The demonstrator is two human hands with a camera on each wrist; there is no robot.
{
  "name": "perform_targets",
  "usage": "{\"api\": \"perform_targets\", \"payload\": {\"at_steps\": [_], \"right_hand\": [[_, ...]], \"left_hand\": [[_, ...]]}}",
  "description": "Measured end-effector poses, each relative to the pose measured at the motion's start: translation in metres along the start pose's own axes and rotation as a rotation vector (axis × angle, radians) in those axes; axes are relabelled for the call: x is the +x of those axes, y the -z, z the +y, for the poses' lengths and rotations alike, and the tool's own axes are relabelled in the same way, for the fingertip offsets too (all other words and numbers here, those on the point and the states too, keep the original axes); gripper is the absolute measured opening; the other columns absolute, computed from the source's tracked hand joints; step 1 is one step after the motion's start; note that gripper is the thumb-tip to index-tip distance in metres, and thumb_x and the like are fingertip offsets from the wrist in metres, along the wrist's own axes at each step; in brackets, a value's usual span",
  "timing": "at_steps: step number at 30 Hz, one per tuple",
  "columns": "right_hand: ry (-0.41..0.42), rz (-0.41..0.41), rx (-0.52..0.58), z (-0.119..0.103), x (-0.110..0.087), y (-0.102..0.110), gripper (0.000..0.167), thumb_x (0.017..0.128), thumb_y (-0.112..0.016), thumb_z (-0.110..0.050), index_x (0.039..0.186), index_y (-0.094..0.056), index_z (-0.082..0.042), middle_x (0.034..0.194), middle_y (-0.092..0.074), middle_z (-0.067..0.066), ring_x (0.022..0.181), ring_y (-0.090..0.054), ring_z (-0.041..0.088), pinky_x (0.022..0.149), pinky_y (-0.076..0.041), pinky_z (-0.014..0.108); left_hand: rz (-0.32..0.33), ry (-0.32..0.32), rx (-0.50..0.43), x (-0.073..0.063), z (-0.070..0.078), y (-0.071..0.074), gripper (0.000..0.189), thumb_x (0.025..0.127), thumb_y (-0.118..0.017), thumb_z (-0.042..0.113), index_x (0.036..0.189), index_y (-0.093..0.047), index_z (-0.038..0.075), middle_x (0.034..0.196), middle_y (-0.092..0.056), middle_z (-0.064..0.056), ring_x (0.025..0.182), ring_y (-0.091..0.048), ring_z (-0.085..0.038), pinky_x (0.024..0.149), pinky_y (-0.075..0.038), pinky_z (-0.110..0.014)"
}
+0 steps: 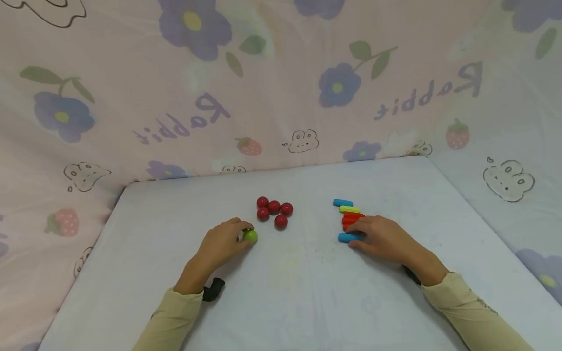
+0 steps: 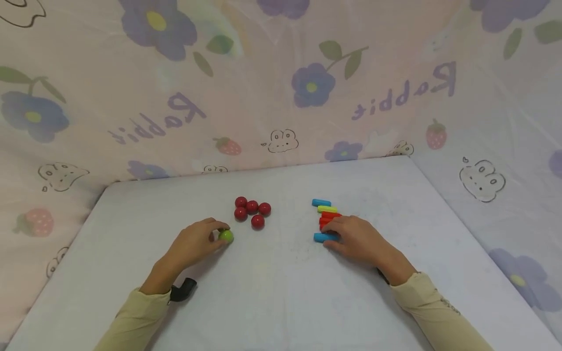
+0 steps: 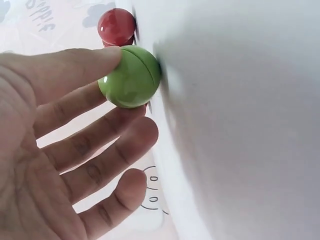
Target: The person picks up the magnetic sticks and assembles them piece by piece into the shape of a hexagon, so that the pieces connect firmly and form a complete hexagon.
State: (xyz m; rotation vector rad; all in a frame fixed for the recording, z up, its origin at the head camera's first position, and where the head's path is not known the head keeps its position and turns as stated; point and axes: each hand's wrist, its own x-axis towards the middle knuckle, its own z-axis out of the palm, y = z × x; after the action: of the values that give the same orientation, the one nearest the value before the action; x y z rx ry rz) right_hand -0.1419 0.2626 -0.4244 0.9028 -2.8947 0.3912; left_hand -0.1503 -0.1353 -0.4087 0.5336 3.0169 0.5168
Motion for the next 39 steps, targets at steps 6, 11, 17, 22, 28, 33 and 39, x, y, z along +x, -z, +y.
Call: {"api": "perform_targets", "payload": {"at_steps": [6, 11, 17, 22, 28, 33, 39], "right_hand": [[0.032, 0.032, 0.006, -0.005, 0.003, 0.000, 0.029, 0.083, -0.081, -0.029, 0.110, -0.073, -0.020, 0.102, -0.072, -0.008, 0.096, -0.066, 0.013, 0.086, -0.056, 0.040], [0.099, 0.090, -0.063, -0.012, 0.009, -0.002, 0.029, 0.083, -0.081, -0.027, 0.110, -0.072, -0.019, 0.100, -0.069, -0.007, 0.092, -0.064, 0.012, 0.084, -0.057, 0.037], [0.200, 0.183, -0.111, -0.029, 0.022, -0.014, 0.032, 0.080, -0.084, -0.023, 0.109, -0.073, -0.015, 0.096, -0.068, -0.007, 0.089, -0.065, 0.009, 0.080, -0.057, 0.031], [0.216, 0.197, -0.099, -0.046, 0.031, -0.020, 0.033, 0.081, -0.083, -0.023, 0.112, -0.072, -0.017, 0.099, -0.069, -0.007, 0.092, -0.066, 0.008, 0.083, -0.057, 0.030], [0.217, 0.131, -0.062, -0.067, 0.044, -0.018, 0.034, 0.085, -0.080, -0.026, 0.116, -0.070, -0.018, 0.104, -0.070, -0.007, 0.097, -0.065, 0.010, 0.085, -0.057, 0.031], [0.232, 0.090, -0.058, -0.083, 0.058, -0.020, 0.034, 0.085, -0.079, -0.028, 0.117, -0.070, -0.021, 0.107, -0.070, -0.008, 0.098, -0.065, 0.011, 0.088, -0.055, 0.031], [0.276, 0.064, -0.048, -0.103, 0.074, -0.022, 0.033, 0.086, -0.078, -0.027, 0.118, -0.070, -0.021, 0.108, -0.070, -0.007, 0.099, -0.065, 0.010, 0.088, -0.054, 0.029]], "left_hand": [[0.018, 0.006, -0.039, -0.012, -0.005, -0.003, 0.033, 0.083, -0.080, 0.019, 0.114, -0.073, 0.014, 0.098, -0.070, 0.003, 0.075, -0.058, -0.008, 0.061, -0.046, -0.025], [0.015, 0.016, -0.055, -0.021, -0.004, -0.005, 0.033, 0.083, -0.080, 0.018, 0.115, -0.073, 0.014, 0.099, -0.072, 0.003, 0.078, -0.058, -0.009, 0.066, -0.048, -0.027], [0.000, 0.039, -0.068, -0.026, -0.002, -0.004, 0.032, 0.084, -0.079, 0.020, 0.115, -0.073, 0.013, 0.097, -0.074, 0.001, 0.079, -0.060, -0.010, 0.068, -0.050, -0.030], [0.009, 0.030, -0.049, -0.029, -0.002, -0.004, 0.032, 0.084, -0.079, 0.019, 0.114, -0.073, 0.013, 0.095, -0.074, 0.001, 0.079, -0.060, -0.009, 0.069, -0.051, -0.030], [-0.008, 0.014, -0.061, -0.030, -0.003, -0.003, 0.036, 0.084, -0.079, 0.020, 0.118, -0.072, 0.017, 0.090, -0.072, 0.005, 0.078, -0.058, -0.007, 0.068, -0.048, -0.028], [-0.042, 0.013, -0.085, -0.029, -0.002, -0.002, 0.039, 0.084, -0.079, 0.021, 0.122, -0.070, 0.019, 0.100, -0.072, 0.006, 0.082, -0.058, -0.008, 0.070, -0.049, -0.028], [-0.029, 0.030, -0.083, -0.027, -0.002, -0.003, 0.037, 0.083, -0.080, 0.026, 0.118, -0.070, 0.019, 0.098, -0.072, 0.006, 0.084, -0.062, -0.009, 0.070, -0.051, -0.030]]}}
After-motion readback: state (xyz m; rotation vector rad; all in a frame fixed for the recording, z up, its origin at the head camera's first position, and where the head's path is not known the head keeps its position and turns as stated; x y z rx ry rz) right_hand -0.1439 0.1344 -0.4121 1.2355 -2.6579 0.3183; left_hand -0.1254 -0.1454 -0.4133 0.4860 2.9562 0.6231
